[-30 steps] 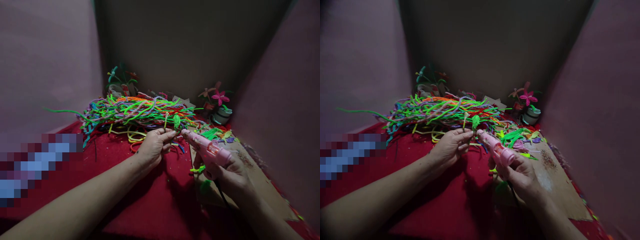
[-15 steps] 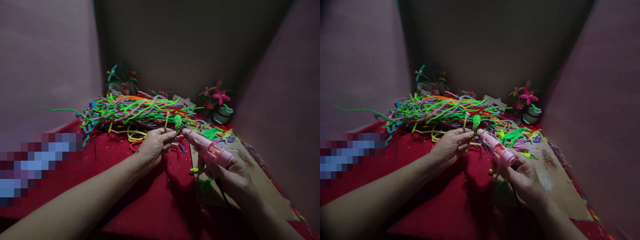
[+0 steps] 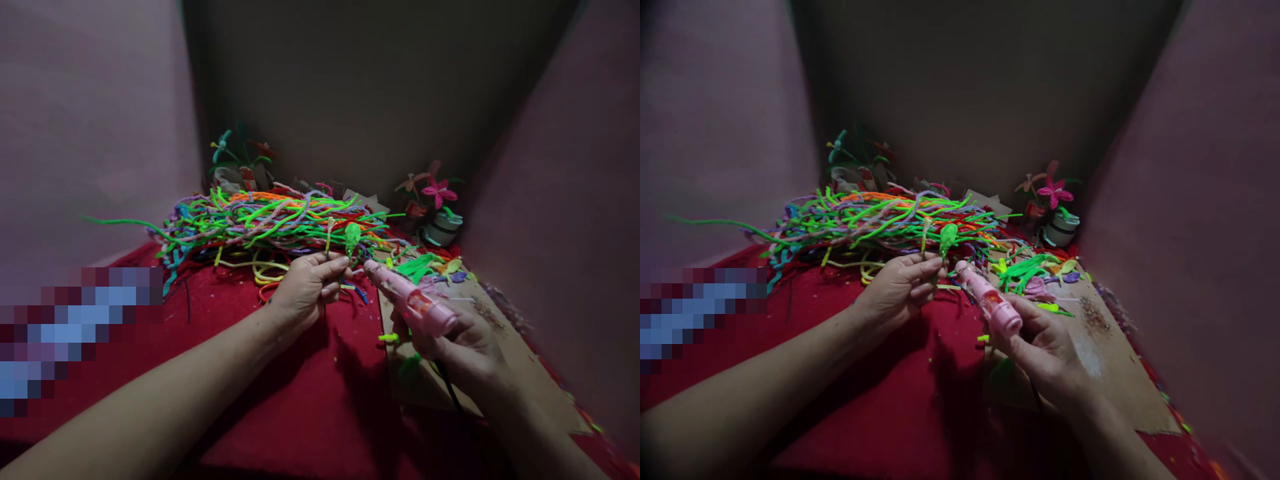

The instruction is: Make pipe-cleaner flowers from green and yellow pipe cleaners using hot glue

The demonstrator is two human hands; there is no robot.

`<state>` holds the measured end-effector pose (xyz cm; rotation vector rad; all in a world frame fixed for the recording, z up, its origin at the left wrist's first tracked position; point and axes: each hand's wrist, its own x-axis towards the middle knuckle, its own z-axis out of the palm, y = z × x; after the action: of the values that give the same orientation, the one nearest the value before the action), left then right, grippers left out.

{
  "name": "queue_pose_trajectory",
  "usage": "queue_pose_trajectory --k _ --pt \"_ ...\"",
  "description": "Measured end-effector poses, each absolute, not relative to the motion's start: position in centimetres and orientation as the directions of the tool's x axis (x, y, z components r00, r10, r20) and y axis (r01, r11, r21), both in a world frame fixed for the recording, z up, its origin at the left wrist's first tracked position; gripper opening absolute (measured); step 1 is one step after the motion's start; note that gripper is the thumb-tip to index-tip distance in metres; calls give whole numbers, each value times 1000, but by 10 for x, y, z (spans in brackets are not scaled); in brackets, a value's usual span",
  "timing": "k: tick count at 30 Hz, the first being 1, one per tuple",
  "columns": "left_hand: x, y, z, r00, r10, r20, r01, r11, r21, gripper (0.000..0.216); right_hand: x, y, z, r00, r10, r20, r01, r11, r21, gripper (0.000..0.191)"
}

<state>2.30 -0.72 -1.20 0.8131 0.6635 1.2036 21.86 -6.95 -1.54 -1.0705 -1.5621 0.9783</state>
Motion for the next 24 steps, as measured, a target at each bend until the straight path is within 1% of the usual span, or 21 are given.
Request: queue_pose_trajectory --k 2,4,6,9,10,12,14,16,20,22,24 --pt "22 -6 -12 251 968 0 -547 141 825 16 225 -73 -13 -123 928 351 328 372 -868 20" --pt "21 -6 -12 256 967 5 -545 140 827 16 237 -78 -14 -94 904 416 514 402 -758 24" --pt "22 -6 -12 252 968 -5 -536 144 832 16 259 -86 -20 -38 891 453 670 359 -650 30" --pt "24 -7 -10 263 965 -14 -521 154 839 16 300 -103 -34 85 879 469 812 211 -544 33" --pt "25 -8 -10 271 963 -15 -518 159 840 16 314 -108 -38 130 873 470 838 156 -522 32" --pt "27 -9 -10 289 957 -19 -509 170 844 16 336 -117 -44 151 882 447 900 64 -431 32" --pt "29 -10 -11 311 950 -24 -492 183 851 15 352 -120 -49 136 888 439 941 24 -339 33" --pt "30 -12 -13 335 942 -25 -478 193 857 15 360 -120 -53 112 904 413 960 8 -278 35" --pt "32 -15 -15 356 934 -29 -484 211 849 16 368 -114 -58 109 920 376 975 -24 -222 36" --pt "33 -18 -15 367 930 -29 -487 220 845 17 363 -113 -53 123 903 411 977 -38 -210 35" --pt "34 -20 -14 395 918 -24 -479 228 848 17 347 -112 -41 145 866 478 965 -17 -262 34"
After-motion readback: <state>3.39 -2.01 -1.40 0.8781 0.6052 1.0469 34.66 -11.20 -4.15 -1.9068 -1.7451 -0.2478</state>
